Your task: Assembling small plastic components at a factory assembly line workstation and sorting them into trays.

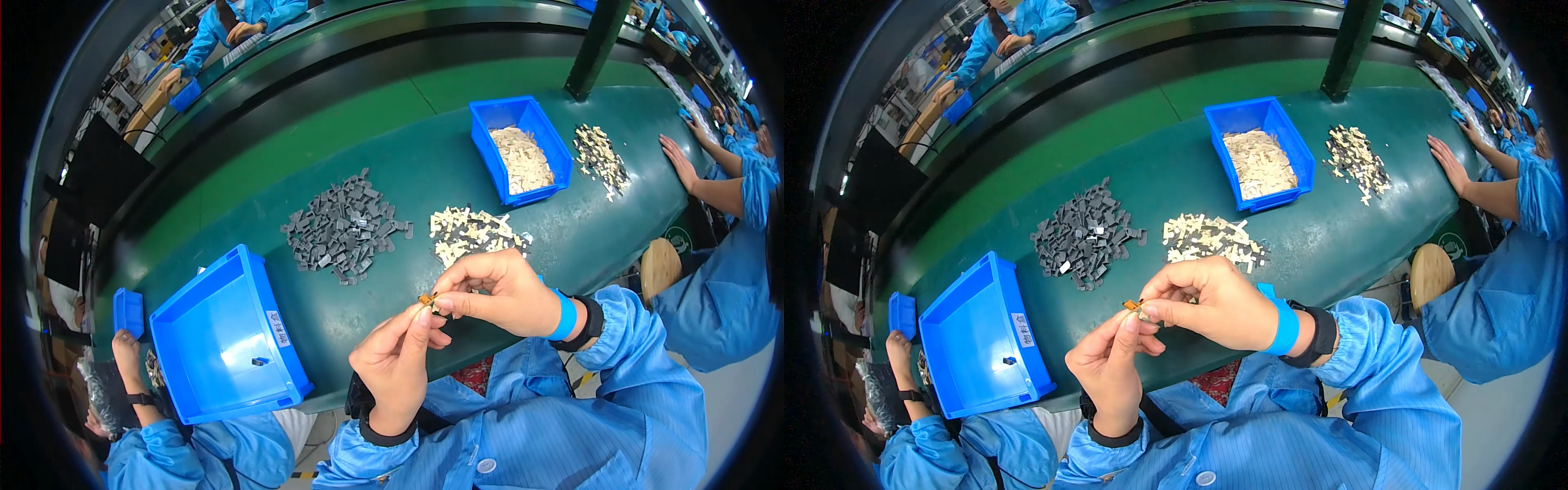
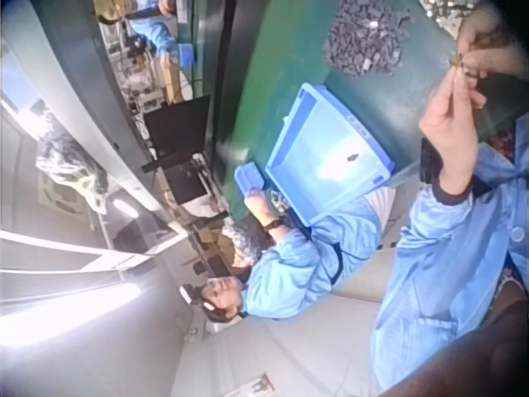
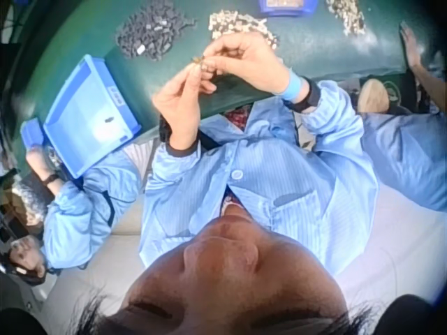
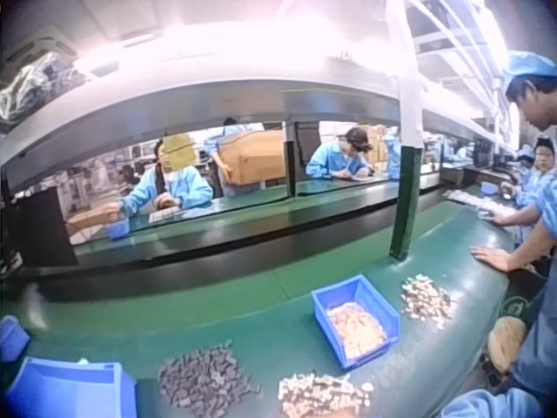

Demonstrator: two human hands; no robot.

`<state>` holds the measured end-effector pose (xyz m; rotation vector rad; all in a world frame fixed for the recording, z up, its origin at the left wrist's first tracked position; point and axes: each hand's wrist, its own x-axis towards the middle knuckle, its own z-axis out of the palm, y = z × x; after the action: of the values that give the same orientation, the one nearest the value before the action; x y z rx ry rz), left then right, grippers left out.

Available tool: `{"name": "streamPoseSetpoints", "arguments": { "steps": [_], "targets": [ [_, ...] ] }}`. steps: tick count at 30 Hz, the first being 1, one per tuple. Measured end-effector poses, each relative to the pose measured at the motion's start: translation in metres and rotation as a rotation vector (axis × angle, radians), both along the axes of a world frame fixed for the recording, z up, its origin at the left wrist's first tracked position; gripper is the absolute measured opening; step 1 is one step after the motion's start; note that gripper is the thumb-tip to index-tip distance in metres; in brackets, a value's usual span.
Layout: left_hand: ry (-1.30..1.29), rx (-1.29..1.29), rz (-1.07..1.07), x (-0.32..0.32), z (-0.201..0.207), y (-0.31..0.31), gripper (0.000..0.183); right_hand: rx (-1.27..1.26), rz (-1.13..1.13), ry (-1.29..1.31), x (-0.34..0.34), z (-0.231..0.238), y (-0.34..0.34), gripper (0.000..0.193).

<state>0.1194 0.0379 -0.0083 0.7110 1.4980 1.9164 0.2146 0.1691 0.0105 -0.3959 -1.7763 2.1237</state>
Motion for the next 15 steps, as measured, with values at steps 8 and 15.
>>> {"name": "streamPoseSetpoints", "arguments": {
  "steps": [8, 15],
  "targets": [
    [-0.012, 0.007, 0.000, -0.002, -0.003, 0.007, 0.016, 0.350, 0.001, -0.068, 0.002, 0.009, 0.008, 0.009],
    [0.003, 0.047, -0.008, -0.005, -0.005, -0.003, 0.012, 0.442, 0.126, -0.095, 0.006, 0.010, 0.008, 0.013]
  ]
}}
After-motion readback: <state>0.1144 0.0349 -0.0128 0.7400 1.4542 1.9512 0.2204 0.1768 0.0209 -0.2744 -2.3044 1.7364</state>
